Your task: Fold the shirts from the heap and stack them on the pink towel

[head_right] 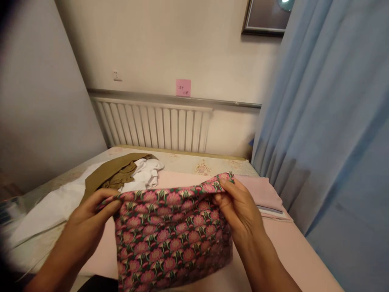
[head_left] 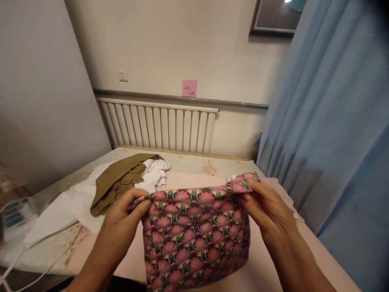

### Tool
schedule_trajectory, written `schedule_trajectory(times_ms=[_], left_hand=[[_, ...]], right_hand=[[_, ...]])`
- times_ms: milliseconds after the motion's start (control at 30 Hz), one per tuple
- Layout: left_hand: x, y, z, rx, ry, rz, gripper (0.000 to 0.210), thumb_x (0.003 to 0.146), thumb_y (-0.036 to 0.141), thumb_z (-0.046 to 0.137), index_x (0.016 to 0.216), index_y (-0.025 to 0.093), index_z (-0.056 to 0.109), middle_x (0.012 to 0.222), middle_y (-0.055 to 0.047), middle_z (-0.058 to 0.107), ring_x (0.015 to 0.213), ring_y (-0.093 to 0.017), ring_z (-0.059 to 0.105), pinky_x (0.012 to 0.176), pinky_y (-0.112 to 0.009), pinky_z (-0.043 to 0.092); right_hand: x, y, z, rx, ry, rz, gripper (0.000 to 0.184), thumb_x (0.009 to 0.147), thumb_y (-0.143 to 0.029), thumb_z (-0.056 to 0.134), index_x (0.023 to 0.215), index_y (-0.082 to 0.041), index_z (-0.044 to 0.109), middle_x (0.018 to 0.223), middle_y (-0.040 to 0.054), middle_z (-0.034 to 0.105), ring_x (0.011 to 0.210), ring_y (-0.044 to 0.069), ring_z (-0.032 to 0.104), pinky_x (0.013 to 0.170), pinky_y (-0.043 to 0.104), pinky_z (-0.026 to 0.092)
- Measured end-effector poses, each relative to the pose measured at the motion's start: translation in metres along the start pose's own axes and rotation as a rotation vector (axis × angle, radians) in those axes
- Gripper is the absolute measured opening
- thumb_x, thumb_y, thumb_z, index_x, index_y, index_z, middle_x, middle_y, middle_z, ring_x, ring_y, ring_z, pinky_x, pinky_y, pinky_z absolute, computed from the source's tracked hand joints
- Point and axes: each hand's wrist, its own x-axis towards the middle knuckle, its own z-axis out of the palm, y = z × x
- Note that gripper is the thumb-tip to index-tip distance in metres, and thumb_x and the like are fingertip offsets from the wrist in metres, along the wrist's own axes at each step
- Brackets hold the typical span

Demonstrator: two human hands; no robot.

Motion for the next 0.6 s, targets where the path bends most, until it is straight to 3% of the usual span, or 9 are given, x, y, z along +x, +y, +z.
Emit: schedule_trajectory(times_ms=[100,167,233,333,400,467,533,600], left_hand=[[0.059,-0.015,0.036,0.067,-0.087,-0.060,0.014,0.076,0.034,0.054,0.071,0.021,0.056,0.065,0.005,0.053,0.065,-0.013,0.049,0.058,-0.022,0.036],[0.106,-0.019,0.059,0.157,-0.067,-0.046,0.011,0.070,0.029,0.054,0.063,0.020,0.054,0.058,0.005,0.051,0.059,-0.013,0.047,0.056,-0.023,0.034],[0.152,-0.008,0.072,0.168,-0.022,0.003,0.008,0.068,0.026,0.054,0.062,0.020,0.052,0.058,0.005,0.051,0.060,-0.013,0.047,0.057,-0.023,0.034],[0.207,0.030,0.074,0.163,0.071,0.106,0.007,0.072,0.025,0.052,0.074,0.019,0.055,0.066,0.004,0.053,0.067,-0.013,0.048,0.062,-0.024,0.034],[0.226,0.054,0.071,0.151,0.147,0.219,0.013,0.078,0.026,0.048,0.083,0.017,0.057,0.075,0.003,0.055,0.074,-0.013,0.048,0.067,-0.023,0.034],[0.231,0.064,0.071,0.178,0.213,0.351,0.016,0.083,0.024,0.046,0.089,0.015,0.057,0.078,0.002,0.055,0.075,-0.012,0.048,0.070,-0.024,0.033],[0.224,0.052,0.077,0.269,0.199,0.406,0.017,0.086,0.023,0.043,0.092,0.015,0.057,0.078,0.001,0.055,0.076,-0.013,0.049,0.071,-0.024,0.033],[0.208,0.021,0.090,0.407,0.096,0.380,0.019,0.089,0.021,0.039,0.094,0.016,0.056,0.083,-0.001,0.058,0.080,-0.014,0.050,0.073,-0.026,0.034]], right_hand=[[0.073,0.028,-0.006,-0.127,0.072,0.088,0.020,0.065,-0.013,0.075,0.066,-0.016,0.056,0.050,-0.0044,0.056,0.039,0.007,0.049,0.036,0.014,0.041],[0.124,0.032,0.000,-0.157,0.096,0.056,0.025,0.066,-0.009,0.072,0.060,-0.018,0.049,0.044,-0.0055,0.051,0.035,0.007,0.047,0.033,0.014,0.039],[0.167,0.017,0.015,-0.158,0.104,-0.030,0.027,0.068,-0.009,0.070,0.059,-0.019,0.046,0.041,-0.0077,0.049,0.033,0.006,0.045,0.031,0.013,0.036],[0.205,-0.034,0.041,-0.126,0.074,-0.205,0.024,0.070,-0.010,0.070,0.065,-0.018,0.048,0.047,-0.0107,0.050,0.037,0.003,0.046,0.037,0.010,0.040],[0.216,-0.067,0.051,-0.112,0.006,-0.336,0.022,0.071,-0.015,0.073,0.071,-0.019,0.051,0.054,-0.0108,0.054,0.042,0.002,0.050,0.042,0.010,0.044],[0.218,-0.085,0.049,-0.136,-0.102,-0.465,0.023,0.071,-0.022,0.075,0.076,-0.018,0.053,0.059,-0.0096,0.056,0.043,0.003,0.050,0.042,0.011,0.044],[0.214,-0.081,0.033,-0.193,-0.124,-0.489,0.025,0.071,-0.028,0.076,0.079,-0.018,0.055,0.060,-0.0089,0.056,0.043,0.003,0.050,0.041,0.012,0.044],[0.207,-0.055,0.006,-0.272,-0.015,-0.380,0.028,0.070,-0.033,0.077,0.079,-0.019,0.055,0.057,-0.0094,0.054,0.043,0.004,0.049,0.042,0.012,0.044]])
